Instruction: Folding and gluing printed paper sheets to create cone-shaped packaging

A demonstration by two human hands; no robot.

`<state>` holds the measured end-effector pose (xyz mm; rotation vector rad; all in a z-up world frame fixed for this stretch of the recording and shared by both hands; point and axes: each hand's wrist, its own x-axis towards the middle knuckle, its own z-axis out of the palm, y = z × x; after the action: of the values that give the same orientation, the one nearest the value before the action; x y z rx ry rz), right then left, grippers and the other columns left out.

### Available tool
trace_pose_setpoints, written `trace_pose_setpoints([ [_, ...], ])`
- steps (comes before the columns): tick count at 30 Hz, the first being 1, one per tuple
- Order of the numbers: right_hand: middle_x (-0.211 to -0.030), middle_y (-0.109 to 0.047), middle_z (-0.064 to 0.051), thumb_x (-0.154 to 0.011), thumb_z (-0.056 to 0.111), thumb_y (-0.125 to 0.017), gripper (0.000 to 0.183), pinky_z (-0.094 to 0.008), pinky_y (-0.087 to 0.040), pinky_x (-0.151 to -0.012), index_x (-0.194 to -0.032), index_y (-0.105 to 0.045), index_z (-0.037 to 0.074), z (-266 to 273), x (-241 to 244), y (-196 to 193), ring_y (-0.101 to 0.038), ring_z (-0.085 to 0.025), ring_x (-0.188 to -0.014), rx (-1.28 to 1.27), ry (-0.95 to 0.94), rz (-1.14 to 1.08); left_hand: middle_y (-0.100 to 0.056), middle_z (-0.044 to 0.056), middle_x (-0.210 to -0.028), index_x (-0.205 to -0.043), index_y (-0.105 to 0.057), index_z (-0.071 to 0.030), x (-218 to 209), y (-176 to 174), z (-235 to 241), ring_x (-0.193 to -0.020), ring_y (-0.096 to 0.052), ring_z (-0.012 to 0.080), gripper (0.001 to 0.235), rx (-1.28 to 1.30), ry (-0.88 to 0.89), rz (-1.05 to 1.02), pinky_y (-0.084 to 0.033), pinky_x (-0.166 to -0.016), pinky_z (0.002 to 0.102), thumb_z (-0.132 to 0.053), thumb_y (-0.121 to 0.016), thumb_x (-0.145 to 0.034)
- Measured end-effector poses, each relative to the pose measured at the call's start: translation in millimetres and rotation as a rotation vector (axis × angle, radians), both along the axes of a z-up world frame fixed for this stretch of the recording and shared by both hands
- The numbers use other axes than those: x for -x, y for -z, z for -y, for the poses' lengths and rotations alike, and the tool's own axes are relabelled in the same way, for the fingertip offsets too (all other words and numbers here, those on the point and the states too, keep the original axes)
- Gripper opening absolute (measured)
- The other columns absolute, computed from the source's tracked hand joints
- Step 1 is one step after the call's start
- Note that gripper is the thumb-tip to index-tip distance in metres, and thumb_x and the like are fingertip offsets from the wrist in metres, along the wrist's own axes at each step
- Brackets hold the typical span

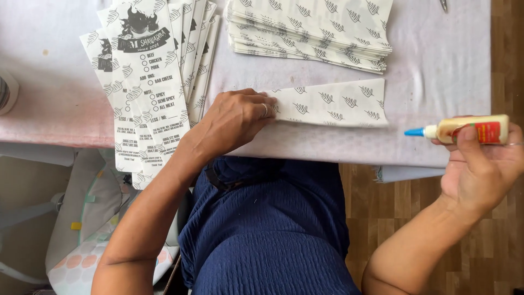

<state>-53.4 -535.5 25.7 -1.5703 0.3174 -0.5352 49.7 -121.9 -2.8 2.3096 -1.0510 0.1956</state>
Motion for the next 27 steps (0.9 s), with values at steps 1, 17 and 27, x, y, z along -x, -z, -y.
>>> trace_pose_setpoints([
  [1, -0.109, -0.064, -0.015, -0.105, 0.013, -0.081, 0.036, -0.042, -0.070, -0.083, -0.125, -0.050, 0.011, -9.2, 1.3, -4.8, -0.072, -0.030, -0.098, 0.000, 0.001, 0.000, -0.080, 0.006, -0.111, -0.088, -0.079, -0.009, -1.1, -0.7, 1.4, -0.101, -0.074, 0.0308, 0.019, 0.000, 0.001, 0.000, -0.054, -0.061, 0.045, -0.020, -0.070, -0.100],
  [17, -0.103, -0.067, -0.014, -0.090, 0.006, -0.085, 0.033, -0.040, -0.066, -0.092, -0.113, -0.061, 0.001, -100.0, -9.9, 25.9, -0.071, -0.027, -0.096, 0.156, -0.134, 0.210, -0.079, 0.001, -0.077, -0.091, -0.082, -0.019, -16.1, -13.6, 7.3, -0.066, -0.072, 0.0251, 0.015, 0.016, -0.318, -0.410, -0.048, -0.064, 0.040, -0.033, -0.081, -0.086],
  [27, -0.096, -0.061, -0.008, -0.094, -0.005, -0.084, 0.028, -0.037, -0.068, -0.084, -0.109, -0.061, -0.001, -63.5, -5.9, 55.7, -0.065, -0.021, -0.094, 0.216, -0.078, 0.124, -0.076, 0.000, -0.071, -0.092, -0.075, -0.015, -14.5, -23.8, 4.9, -0.055, -0.065, 0.0206, 0.014, 0.045, -0.280, -0.398, -0.046, -0.063, 0.040, -0.029, -0.073, -0.095],
])
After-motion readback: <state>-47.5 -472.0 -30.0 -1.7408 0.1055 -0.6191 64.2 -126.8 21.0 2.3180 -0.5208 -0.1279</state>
